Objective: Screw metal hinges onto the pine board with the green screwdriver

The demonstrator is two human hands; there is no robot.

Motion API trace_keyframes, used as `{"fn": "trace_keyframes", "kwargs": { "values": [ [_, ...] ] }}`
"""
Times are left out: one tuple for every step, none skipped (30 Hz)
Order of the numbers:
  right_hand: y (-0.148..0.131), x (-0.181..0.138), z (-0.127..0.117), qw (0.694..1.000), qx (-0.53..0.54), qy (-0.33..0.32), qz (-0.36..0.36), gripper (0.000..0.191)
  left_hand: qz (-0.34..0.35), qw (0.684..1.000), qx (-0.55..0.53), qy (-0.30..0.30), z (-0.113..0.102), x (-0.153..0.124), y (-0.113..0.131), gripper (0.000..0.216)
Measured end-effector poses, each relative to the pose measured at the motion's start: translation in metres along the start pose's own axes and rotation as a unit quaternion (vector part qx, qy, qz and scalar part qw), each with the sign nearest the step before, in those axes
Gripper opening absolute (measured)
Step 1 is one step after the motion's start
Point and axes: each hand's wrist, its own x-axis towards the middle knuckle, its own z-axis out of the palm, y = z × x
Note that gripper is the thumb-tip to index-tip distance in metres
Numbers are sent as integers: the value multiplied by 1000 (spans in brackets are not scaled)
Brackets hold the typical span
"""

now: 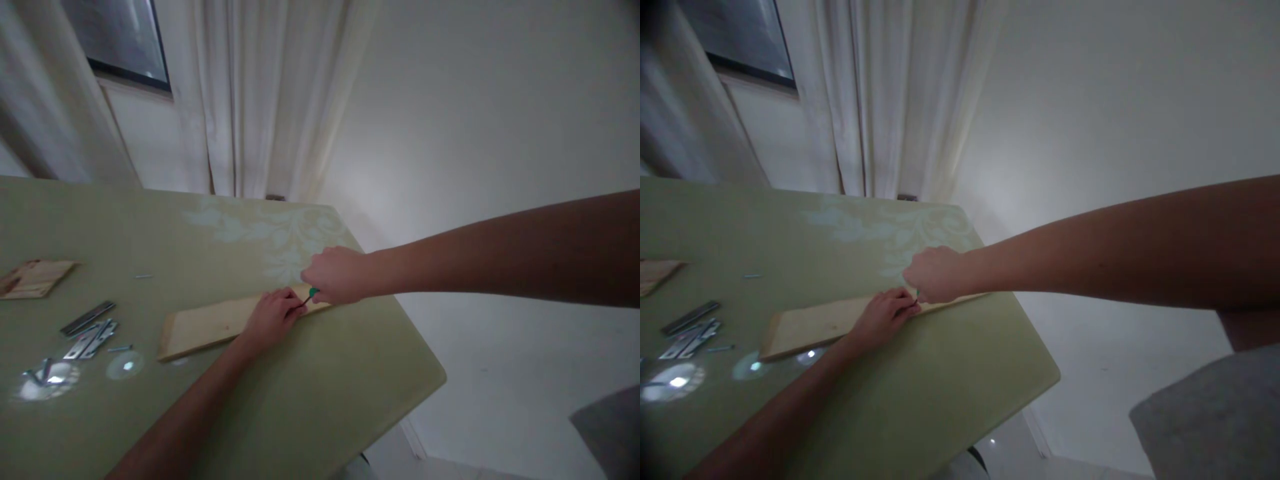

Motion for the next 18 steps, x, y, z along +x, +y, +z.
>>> {"fn": "trace_keyframes", "kwargs": {
  "values": [
    [1, -1, -3, 997, -44, 8, -71, 23, 0, 1000, 4, 1, 0, 0, 0, 28],
    [3, -1, -5, 985, -89, 15, -148, 23, 0, 1000, 8, 1, 1, 0, -1, 28],
    [4, -1, -7, 967, -131, 21, -217, 26, 0, 1000, 11, 1, 1, 0, -2, 27],
    [6, 0, -7, 949, -163, 26, -269, 30, 0, 1000, 12, 0, 1, 0, -2, 27],
    [9, 2, -7, 936, -182, 29, -300, 32, 0, 1000, 11, -1, 2, 0, -3, 25],
    [11, 4, -6, 932, -188, 31, -309, 32, -3, 1000, 12, -2, 2, 0, -3, 20],
    [13, 7, -4, 936, -182, 30, -300, 31, -8, 1000, 14, -3, 2, -1, -3, 15],
    [15, 10, -2, 948, -163, 26, -273, 27, -15, 1000, 18, -6, 2, -1, -2, 12],
    [17, 12, 0, 965, -132, 18, -228, 22, -21, 1000, 21, -10, 1, -1, -2, 15],
    [18, 14, 2, 982, -88, 8, -168, 19, -25, 999, 23, -14, 1, -1, -1, 21],
    [17, 15, 4, 995, -36, -1, -95, 20, -27, 999, 23, -18, 0, -1, -1, 25],
    [15, 16, 4, 1000, 16, -8, -21, 23, -26, 999, 22, -21, 0, -1, -1, 28],
    [12, 16, 5, 997, 61, -10, 42, 26, -24, 999, 21, -22, -1, -1, -1, 28],
    [8, 15, 4, 992, 92, -8, 83, 27, -21, 999, 20, -23, -1, -1, -1, 28],
    [5, 15, 3, 989, 109, -3, 105, 26, -17, 999, 20, -22, -1, -1, -1, 28],
    [2, 14, 2, 987, 113, 1, 112, 25, -13, 1000, 19, -19, -2, -2, -1, 26],
    [1, 14, 1, 988, 109, 4, 110, 25, -8, 1000, 14, -16, -1, -2, -1, 24],
    [1, 13, 1, 990, 98, 4, 100, 26, -4, 1000, 8, -12, -1, -2, -1, 24]
  ]
}}
